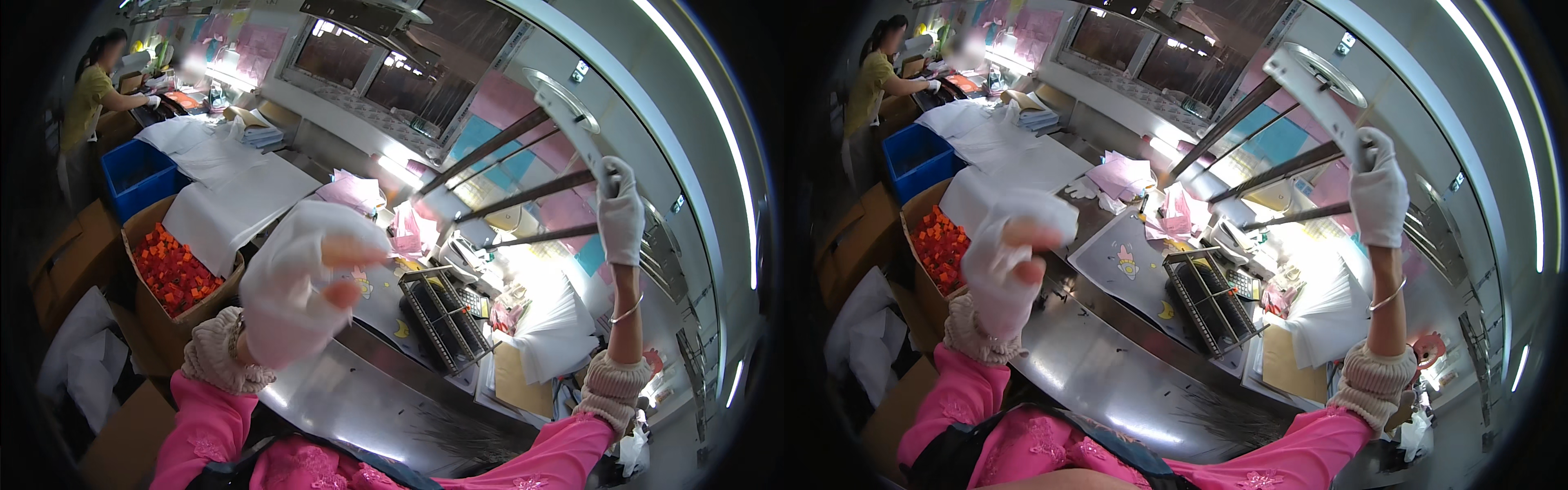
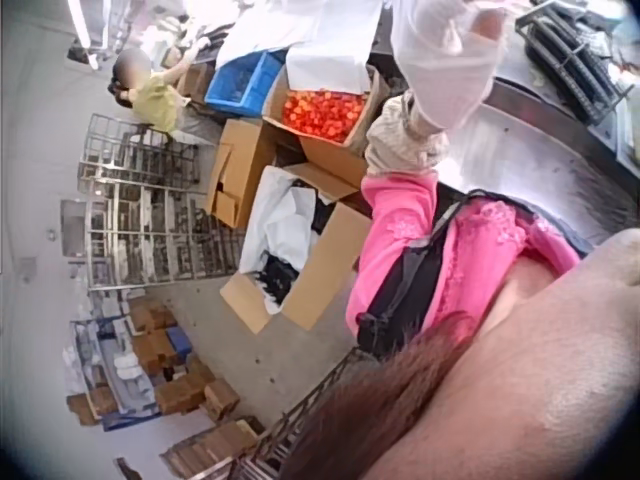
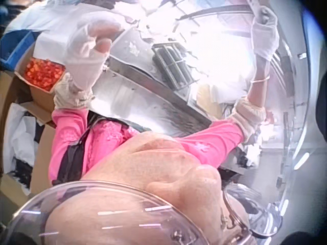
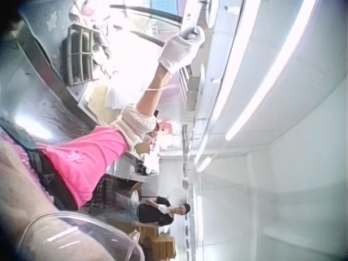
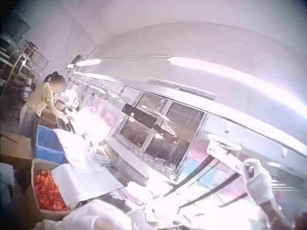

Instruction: The person repeatedly picks up black coiled items from a cardboard box, places them into a metal rack on a worktable, and then removes them to place them back into the box. The cycle repeats multiple times.

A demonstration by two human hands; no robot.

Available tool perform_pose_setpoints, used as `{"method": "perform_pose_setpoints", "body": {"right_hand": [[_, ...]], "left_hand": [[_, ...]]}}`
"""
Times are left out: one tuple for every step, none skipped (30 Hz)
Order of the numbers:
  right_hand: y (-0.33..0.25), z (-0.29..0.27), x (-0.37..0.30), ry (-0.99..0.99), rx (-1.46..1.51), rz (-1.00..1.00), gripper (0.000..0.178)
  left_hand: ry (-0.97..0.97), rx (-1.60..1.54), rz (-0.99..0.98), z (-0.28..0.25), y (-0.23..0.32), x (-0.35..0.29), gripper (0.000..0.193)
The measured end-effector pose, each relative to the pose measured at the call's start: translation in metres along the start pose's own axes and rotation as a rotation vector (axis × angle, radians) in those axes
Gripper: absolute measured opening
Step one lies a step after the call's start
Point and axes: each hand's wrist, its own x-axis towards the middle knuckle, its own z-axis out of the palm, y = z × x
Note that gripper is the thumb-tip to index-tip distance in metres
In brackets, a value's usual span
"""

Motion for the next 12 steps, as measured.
{"method": "perform_pose_setpoints", "body": {"right_hand": [[0.012,0.008,0.016,0.096,-0.090,0.023,0.035],[0.024,0.016,0.030,0.170,-0.151,-0.051,0.035],[0.034,0.026,0.043,0.240,-0.210,-0.101,0.035],[0.044,0.036,0.056,0.308,-0.270,-0.131,0.034],[0.054,0.045,0.068,0.339,-0.357,-0.206,0.034],[0.063,0.055,0.079,0.366,-0.447,-0.259,0.033],[0.071,0.064,0.089,0.392,-0.536,-0.309,0.032],[0.079,0.074,0.097,0.421,-0.616,-0.367,0.030],[0.088,0.083,0.105,0.412,-0.659,-0.367,0.031],[0.097,0.092,0.112,0.390,-0.701,-0.361,0.031],[0.106,0.101,0.116,0.362,-0.742,-0.370,0.032],[0.116,0.111,0.123,0.295,-0.797,-0.293,0.041]], "left_hand": [[-0.043,0.061,0.193,-0.007,0.013,0.006,0.032],[-0.051,0.024,0.243,-0.014,0.025,0.009,0.025],[-0.030,-0.012,0.229,-0.021,0.034,0.010,0.020],[-0.009,-0.044,0.220,-0.028,0.041,0.010,0.017],[0.011,-0.074,0.216,-0.035,0.047,0.009,0.016],[0.028,-0.103,0.212,-0.043,0.050,0.005,0.017],[0.043,-0.132,0.209,-0.049,0.051,0.001,0.021],[0.085,-0.166,0.245,-0.055,0.047,-0.004,0.025],[0.126,-0.198,0.283,-0.060,0.043,-0.010,0.028],[0.198,-0.235,0.355,-0.063,0.034,-0.017,0.031],[0.269,-0.271,0.420,-0.065,0.024,-0.025,0.033],[0.272,-0.265,0.405,-0.066,0.020,-0.035,0.033]]}}
